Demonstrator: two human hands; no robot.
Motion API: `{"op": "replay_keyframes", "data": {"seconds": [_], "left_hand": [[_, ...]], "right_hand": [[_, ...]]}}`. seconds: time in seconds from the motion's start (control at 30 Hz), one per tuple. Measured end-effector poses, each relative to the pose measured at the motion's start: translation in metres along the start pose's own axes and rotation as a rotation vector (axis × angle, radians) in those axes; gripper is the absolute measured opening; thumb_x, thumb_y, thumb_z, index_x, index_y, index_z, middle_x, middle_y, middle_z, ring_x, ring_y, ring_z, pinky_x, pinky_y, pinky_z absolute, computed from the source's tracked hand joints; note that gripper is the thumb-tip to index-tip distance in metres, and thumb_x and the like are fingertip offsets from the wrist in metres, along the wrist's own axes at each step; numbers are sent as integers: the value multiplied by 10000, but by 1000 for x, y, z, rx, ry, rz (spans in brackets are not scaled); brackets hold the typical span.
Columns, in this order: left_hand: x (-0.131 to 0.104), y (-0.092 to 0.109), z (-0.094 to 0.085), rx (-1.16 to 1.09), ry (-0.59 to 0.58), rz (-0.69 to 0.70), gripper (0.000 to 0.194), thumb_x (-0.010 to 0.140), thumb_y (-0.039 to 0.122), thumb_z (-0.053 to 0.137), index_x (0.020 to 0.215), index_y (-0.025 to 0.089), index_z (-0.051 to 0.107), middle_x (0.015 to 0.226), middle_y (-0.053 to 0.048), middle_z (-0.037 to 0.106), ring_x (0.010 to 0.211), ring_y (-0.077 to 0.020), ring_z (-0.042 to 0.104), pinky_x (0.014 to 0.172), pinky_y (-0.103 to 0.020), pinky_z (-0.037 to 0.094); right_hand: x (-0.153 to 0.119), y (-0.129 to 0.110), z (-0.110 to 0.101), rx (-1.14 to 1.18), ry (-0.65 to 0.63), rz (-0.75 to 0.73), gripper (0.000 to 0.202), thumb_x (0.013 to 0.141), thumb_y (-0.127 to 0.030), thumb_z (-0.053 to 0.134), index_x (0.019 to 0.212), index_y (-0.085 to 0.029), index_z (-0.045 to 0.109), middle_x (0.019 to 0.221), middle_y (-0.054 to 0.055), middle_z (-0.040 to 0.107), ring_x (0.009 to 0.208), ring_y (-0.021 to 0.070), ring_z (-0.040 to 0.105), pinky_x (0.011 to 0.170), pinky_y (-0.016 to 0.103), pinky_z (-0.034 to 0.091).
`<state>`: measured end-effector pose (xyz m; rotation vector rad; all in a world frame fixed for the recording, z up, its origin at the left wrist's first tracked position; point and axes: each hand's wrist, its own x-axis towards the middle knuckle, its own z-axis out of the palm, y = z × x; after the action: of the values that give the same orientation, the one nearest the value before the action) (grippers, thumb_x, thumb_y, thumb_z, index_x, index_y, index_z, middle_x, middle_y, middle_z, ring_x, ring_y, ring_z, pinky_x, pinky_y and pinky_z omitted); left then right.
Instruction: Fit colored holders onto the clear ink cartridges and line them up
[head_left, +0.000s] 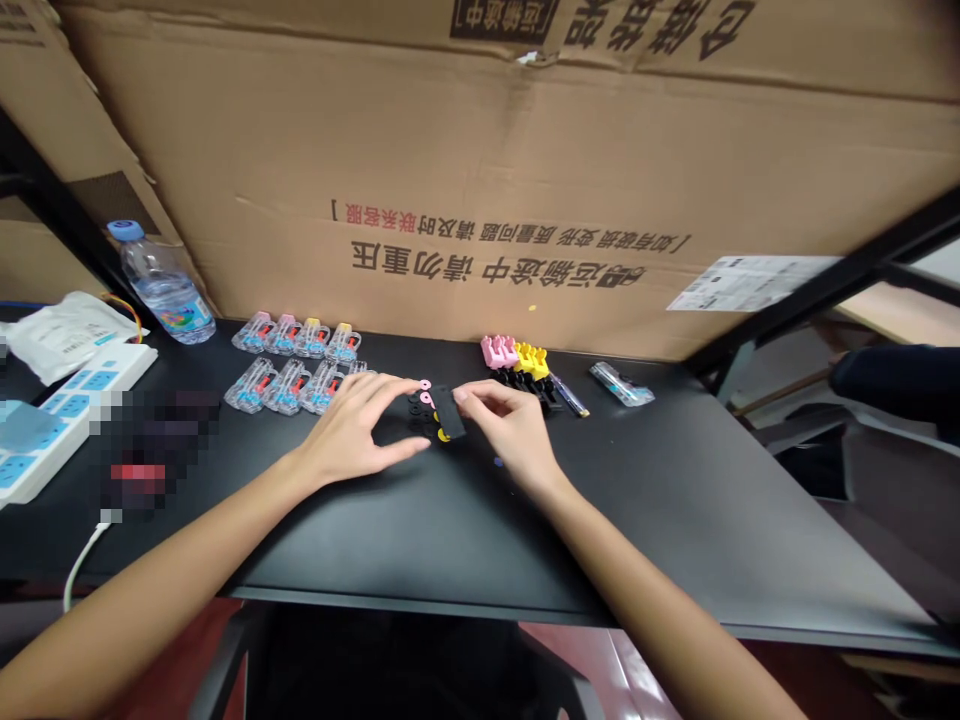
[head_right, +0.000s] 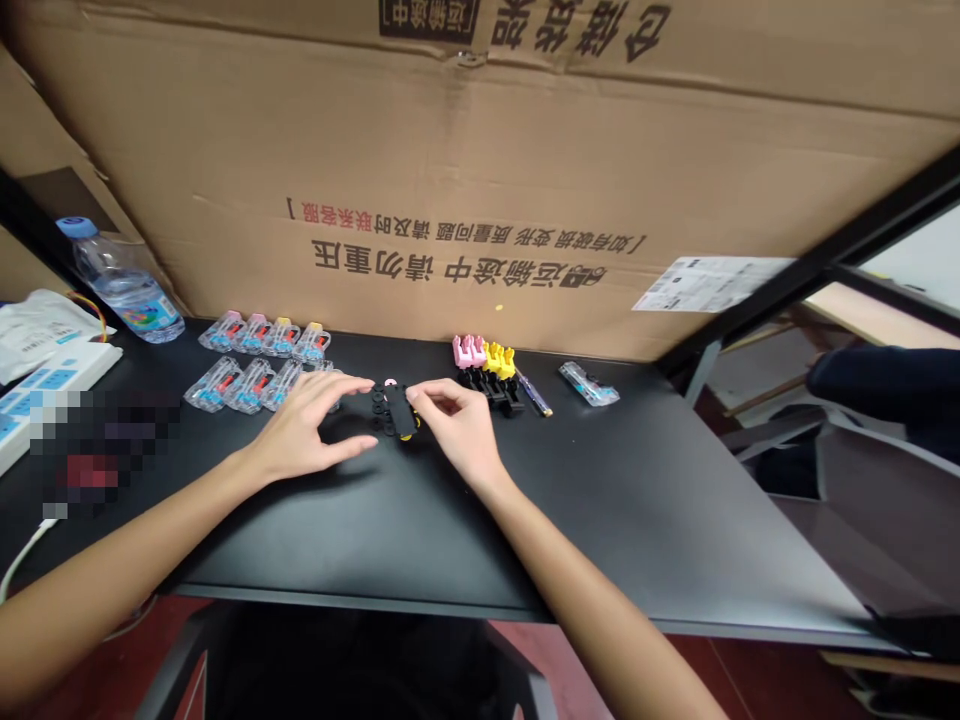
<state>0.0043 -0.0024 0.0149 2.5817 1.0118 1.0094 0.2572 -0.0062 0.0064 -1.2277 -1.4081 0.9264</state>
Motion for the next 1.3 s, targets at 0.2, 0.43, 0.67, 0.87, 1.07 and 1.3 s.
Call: {"op": "replay_keyframes", "data": {"seconds": [0.2,0.43,0.67,0.87,1.07,1.3], "left_hand": [[-3,7,15,-73,-26,-38,684,861,470,876,1432,241,579,1418,-122,718,1300,-328,675,1144,-498,472],[-2,-7,5,9,-84,-34,654,911,301,789,1504,226,522,1448,-110,713,1314,-298,669,1227,-503,404],[-2,-18,-1,47,-157,-52,568,923,289,795,1444,248,571,1453,-96,717,1343,-280,677,1323,-531,258],[-2,-16,0,49,-174,-57,558,909,288,809,1416,245,580,1422,-99,731,1321,-287,690,1321,-536,237],[-2,-15,0,45,-175,-77,547,905,305,804,1409,257,597,1403,-109,744,1302,-303,698,1318,-560,236],[-1,-16,-2,40,-176,-73,554,898,296,816,1407,247,602,1396,-100,743,1299,-302,700,1319,-553,229]], "right_hand": [[-15,-6,28,167,-48,139,368,836,-577,868,867,-215,810,842,44,786,789,223,735,818,389,615],[-8,10,9,-185,-75,-202,206,999,-431,731,984,-239,803,1005,75,784,896,241,721,831,410,583],[-5,22,3,-633,-228,-459,35,991,-263,764,987,-251,797,966,62,763,914,259,648,849,422,489],[-10,20,7,-741,-252,-444,57,1022,-253,727,1008,-236,779,978,71,753,939,270,628,838,420,455],[-10,19,3,-760,-265,-423,128,1050,-319,688,995,-249,780,977,83,752,934,279,626,835,435,458],[-12,17,3,-792,-315,-444,148,1071,-326,676,1048,-240,795,1047,97,761,973,287,637,862,443,463]]}}
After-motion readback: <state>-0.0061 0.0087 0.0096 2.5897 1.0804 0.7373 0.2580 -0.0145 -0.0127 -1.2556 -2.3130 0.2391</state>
